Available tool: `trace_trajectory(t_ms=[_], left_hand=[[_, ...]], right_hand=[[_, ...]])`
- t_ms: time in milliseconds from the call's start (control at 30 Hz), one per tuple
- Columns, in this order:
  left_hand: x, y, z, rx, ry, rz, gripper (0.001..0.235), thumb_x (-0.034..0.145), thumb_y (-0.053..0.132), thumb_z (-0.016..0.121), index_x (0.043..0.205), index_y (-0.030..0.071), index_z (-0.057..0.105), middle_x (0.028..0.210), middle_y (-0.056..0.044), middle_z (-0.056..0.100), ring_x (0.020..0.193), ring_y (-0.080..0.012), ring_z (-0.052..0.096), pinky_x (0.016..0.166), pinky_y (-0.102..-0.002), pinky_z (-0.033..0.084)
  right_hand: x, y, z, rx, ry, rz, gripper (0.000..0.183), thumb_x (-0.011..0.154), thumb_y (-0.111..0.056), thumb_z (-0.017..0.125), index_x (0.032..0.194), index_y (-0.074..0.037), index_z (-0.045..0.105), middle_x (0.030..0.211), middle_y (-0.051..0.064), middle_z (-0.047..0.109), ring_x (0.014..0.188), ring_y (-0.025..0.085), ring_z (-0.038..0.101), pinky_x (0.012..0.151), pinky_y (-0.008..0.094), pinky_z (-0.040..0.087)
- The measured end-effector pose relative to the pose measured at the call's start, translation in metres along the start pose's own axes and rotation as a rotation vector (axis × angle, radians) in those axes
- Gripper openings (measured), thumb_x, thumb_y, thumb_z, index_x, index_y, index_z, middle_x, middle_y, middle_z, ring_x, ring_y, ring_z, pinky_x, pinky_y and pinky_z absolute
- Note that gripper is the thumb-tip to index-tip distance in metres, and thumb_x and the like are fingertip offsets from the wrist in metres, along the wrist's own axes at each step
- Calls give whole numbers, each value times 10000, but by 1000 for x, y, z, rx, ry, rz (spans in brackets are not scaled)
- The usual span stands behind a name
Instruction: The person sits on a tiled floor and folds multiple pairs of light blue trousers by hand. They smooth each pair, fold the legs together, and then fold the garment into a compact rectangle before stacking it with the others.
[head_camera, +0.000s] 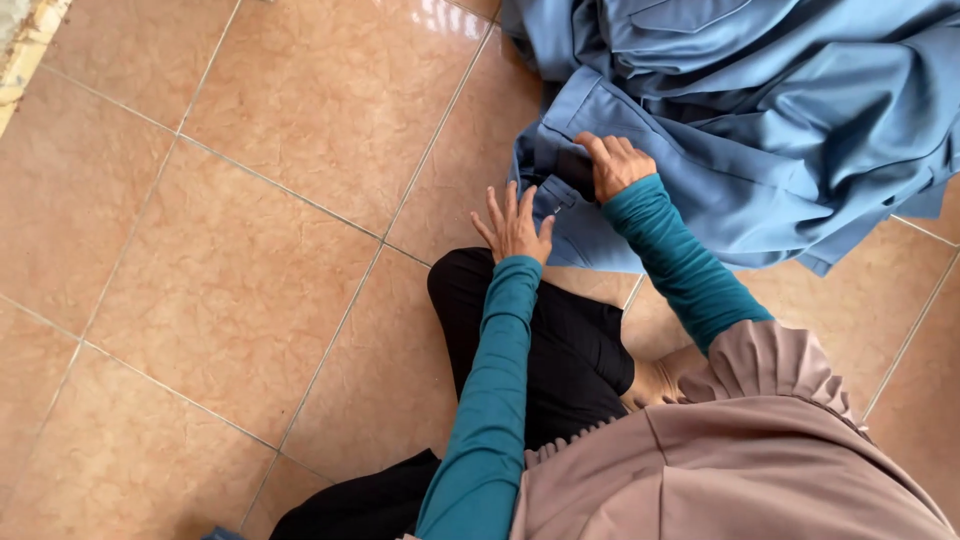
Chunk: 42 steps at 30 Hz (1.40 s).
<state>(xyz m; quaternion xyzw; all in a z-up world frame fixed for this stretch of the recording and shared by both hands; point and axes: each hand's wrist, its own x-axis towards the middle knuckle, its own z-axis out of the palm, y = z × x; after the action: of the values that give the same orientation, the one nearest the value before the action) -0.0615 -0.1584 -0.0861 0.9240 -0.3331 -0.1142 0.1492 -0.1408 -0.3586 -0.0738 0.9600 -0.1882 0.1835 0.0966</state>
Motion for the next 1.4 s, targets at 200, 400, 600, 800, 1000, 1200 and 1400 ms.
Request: trace_trajectory(t_ms=[200, 400, 600, 800, 1000, 1200, 1400], left_hand=[[10, -12, 23, -268, 204, -19, 341, 812, 469, 797, 985, 306, 553, 1410, 24, 441, 1519, -344, 246, 1156, -702, 181], [-20, -24, -44, -730, 561, 231, 232, 878, 311, 821, 939, 185, 635, 1406, -36, 480, 1428, -381, 374, 1180, -561, 313], [-48, -44, -72, -916, 489, 238, 165, 901, 236, 811, 934, 181, 658, 1043, 21, 740, 1235, -262, 635, 1103, -432, 459], [-43, -31, -121, -188, 260, 377, 1067, 744, 188, 922, 1605, 347, 312, 1721, -186, 103, 1568, -494, 95, 1225, -695, 206], [17, -45, -105, 161, 340, 590, 124, 908, 185, 735, 903, 188, 612, 1235, -79, 652, 1475, -336, 354, 1200, -762, 45], [46, -87, -140, 176, 642, 571, 154, 934, 182, 717, 884, 119, 585, 1122, -114, 652, 1352, -366, 491, 1161, -804, 120], [30, -223, -173, 266, 639, 458, 154, 1023, 60, 653, 883, 86, 593, 1139, -121, 708, 1388, -432, 522, 1153, -786, 89]], right_hand=[[3, 24, -17, 310, -44, 107, 363, 1025, -172, 488, 1240, -434, 618, 1108, 11, 550, 956, 269, 636, 738, 421, 592], [-12, 27, -37, 445, 152, 183, 219, 1073, -254, 560, 1062, -385, 736, 1330, -63, 493, 956, 240, 683, 849, 348, 599], [-36, -57, -116, 823, 47, -112, 451, 961, -577, 630, 1140, -179, 745, 1177, 159, 615, 896, 391, 661, 788, 469, 555], [-52, -80, -85, 716, 112, -201, 180, 957, -275, 725, 875, -119, 693, 1087, 90, 680, 932, 315, 696, 739, 382, 530], [-49, -89, -71, 422, 81, -177, 184, 878, -338, 736, 854, -182, 643, 1051, -9, 595, 869, 221, 646, 651, 354, 502], [-89, -79, -22, 8, -28, -48, 86, 762, -282, 697, 756, -197, 686, 1072, -8, 539, 949, 247, 551, 587, 383, 482], [-58, -94, 34, 11, -345, 1, 233, 745, -350, 747, 747, -117, 754, 1442, 73, 546, 1130, 286, 567, 537, 473, 565]])
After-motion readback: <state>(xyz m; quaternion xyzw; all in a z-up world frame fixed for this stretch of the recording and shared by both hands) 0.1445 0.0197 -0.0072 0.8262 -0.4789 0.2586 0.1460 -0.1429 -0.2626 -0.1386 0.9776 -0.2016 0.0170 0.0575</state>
